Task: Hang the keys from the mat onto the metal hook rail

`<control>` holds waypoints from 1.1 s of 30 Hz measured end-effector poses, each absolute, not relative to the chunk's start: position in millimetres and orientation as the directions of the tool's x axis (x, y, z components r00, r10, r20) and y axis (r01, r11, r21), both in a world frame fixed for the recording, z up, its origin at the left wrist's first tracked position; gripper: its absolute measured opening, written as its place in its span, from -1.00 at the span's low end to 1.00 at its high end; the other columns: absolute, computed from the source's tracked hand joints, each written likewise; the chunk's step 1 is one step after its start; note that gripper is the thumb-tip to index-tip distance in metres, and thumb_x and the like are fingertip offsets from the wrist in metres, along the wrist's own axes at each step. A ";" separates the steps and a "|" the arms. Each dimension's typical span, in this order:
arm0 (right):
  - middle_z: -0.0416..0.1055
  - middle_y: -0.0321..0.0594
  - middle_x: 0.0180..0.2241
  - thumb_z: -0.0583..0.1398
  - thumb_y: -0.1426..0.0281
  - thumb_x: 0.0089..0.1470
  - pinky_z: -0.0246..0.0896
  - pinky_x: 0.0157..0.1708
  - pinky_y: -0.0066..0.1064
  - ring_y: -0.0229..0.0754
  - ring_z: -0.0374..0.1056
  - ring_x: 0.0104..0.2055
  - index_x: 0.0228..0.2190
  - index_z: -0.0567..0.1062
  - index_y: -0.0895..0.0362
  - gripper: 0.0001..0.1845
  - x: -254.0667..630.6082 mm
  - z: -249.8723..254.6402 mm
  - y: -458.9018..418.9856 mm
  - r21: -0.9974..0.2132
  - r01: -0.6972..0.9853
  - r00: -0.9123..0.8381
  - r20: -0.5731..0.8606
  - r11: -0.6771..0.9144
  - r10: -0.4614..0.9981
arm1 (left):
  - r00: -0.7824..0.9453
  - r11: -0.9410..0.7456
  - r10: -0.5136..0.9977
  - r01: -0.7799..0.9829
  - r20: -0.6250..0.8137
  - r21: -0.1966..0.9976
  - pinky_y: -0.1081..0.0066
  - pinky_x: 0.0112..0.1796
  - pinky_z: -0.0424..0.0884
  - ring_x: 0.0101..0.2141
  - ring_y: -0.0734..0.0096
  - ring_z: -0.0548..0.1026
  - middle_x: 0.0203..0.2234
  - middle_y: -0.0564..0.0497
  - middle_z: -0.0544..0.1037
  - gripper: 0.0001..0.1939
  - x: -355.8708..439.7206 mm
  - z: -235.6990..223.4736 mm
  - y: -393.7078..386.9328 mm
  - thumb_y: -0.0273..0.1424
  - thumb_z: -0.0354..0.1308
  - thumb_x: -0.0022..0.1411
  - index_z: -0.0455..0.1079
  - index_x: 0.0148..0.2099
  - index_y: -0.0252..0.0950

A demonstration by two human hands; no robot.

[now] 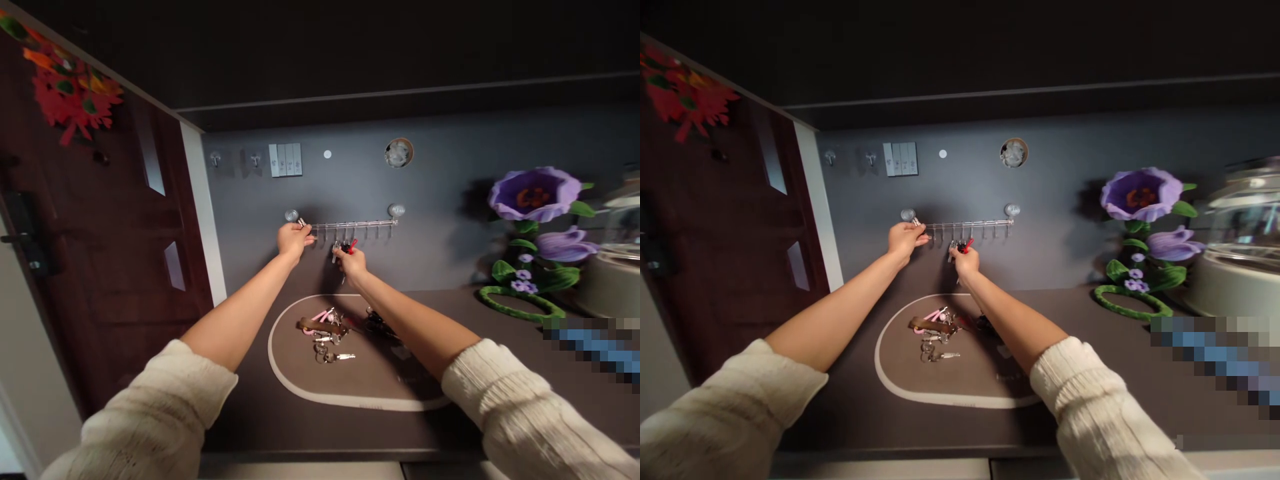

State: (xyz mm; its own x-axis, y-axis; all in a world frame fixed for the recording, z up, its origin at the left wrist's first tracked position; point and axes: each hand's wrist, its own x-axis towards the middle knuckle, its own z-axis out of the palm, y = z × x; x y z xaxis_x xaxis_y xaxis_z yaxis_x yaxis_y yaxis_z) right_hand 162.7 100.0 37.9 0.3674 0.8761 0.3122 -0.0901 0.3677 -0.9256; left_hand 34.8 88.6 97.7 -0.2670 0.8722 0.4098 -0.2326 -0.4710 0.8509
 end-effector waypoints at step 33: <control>0.39 -0.28 -0.63 0.36 0.37 -0.39 0.11 -0.55 -0.51 -0.33 0.23 -0.56 -0.63 0.48 0.20 -0.79 226.3 55.4 -19.4 -0.820 0.457 -0.371 0.176 0.344 0.912 | 0.533 -0.390 0.789 0.048 0.307 0.919 0.56 -0.57 0.24 -0.63 0.61 0.30 -0.68 0.10 0.33 -0.78 11.1 47.5 -22.9 -0.32 0.29 -0.12 0.33 -0.51 -0.33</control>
State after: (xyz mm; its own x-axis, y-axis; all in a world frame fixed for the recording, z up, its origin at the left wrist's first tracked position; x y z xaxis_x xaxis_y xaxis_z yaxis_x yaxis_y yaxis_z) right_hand 226.3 -19.4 55.4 -0.3713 0.9117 0.1757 0.4571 0.3442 -0.8201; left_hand 11.1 -22.9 47.5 0.5329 0.7887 0.3067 0.0482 -0.3901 0.9195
